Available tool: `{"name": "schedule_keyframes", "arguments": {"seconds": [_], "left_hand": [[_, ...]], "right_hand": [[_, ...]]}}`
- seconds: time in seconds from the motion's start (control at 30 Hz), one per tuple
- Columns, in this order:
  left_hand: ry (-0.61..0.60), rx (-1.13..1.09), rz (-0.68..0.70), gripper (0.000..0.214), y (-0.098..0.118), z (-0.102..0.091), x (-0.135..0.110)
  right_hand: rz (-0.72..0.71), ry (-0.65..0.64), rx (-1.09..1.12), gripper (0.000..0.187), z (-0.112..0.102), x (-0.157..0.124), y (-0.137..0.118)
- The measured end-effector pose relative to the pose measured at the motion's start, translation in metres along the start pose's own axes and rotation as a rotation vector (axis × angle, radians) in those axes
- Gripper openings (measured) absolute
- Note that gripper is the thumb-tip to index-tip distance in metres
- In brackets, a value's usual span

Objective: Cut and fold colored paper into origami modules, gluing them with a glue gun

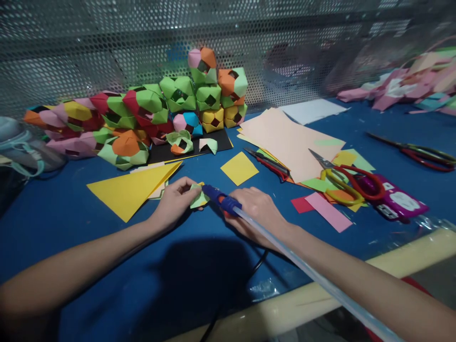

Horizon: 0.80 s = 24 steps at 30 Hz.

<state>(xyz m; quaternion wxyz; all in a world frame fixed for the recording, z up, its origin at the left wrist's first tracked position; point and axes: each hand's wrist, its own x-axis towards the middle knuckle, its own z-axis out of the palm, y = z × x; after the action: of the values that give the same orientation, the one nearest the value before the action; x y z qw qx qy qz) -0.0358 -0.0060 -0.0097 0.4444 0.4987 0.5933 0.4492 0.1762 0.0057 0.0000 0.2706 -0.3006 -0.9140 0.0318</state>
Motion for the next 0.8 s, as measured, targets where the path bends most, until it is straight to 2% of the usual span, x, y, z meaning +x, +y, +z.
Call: {"name": "schedule_keyframes", "arguments": {"seconds": [0.47,0.6,0.8], "left_hand": [[0.015,0.077,0.042,0.013,-0.002,0.0005,-0.0002],[0.019,0.129,0.08,0.011,-0.0038,0.0004,0.0008],[0.04,0.142,0.086,0.009,-0.0035,0.0013,0.0004]], "right_hand": [[0.007,-0.017,-0.055,0.019,-0.0024,-0.0016,-0.0017],[0.006,0.024,-0.07,0.022,-0.0043,-0.0011,-0.0035],[-0.003,0.02,-0.108,0.02,-0.0062,-0.0017,-0.0041]]}}
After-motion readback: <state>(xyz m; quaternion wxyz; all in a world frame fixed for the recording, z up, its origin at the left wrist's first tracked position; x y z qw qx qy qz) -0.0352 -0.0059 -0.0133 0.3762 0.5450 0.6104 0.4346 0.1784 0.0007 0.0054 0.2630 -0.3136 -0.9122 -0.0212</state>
